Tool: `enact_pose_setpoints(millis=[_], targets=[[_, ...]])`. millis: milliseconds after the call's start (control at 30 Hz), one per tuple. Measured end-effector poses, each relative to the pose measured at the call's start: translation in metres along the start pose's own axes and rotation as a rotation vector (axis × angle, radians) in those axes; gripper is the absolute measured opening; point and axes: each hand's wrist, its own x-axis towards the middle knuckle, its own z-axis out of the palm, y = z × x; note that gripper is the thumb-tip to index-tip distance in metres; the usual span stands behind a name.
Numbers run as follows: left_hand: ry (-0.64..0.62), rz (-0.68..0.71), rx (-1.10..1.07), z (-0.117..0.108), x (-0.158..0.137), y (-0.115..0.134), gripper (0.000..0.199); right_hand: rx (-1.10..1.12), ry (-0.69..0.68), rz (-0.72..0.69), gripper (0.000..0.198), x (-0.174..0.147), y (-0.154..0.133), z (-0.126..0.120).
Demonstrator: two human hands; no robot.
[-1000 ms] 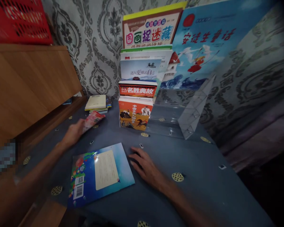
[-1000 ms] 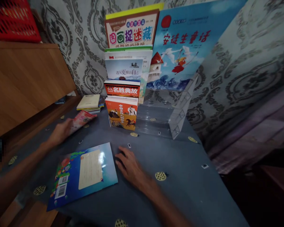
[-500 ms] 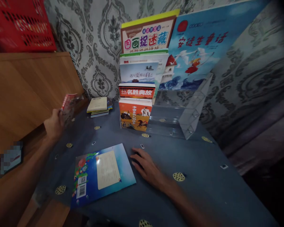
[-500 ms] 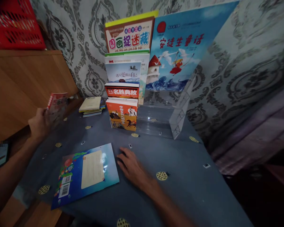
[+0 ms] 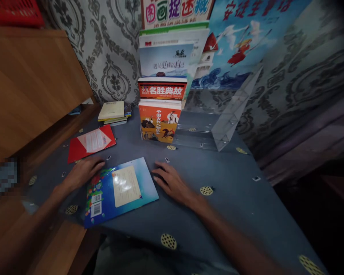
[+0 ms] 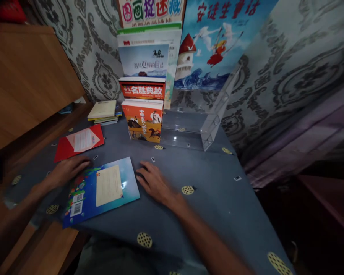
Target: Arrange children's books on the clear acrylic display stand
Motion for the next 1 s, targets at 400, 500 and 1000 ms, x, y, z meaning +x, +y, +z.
enact_pose_setpoints(millis=[400,500,1000], targets=[[0.044,-0.12,0.113,0.022,-0.019,0.048,0.052,-0.072,-0.031,-0.11,0.032,0.002,-0.02,-0.012],[0.076,-0.069,0.086,0.024,-0.013,0.056,0.05,-0.063,-0.032,-0.18,0.025,0.002,-0.027,-0.016],[0.166,0.349,0.167,0.038,0.091,0.109,0.031,-0.2,-0.234,-0.105,0.056,0.029,-0.057,0.015]])
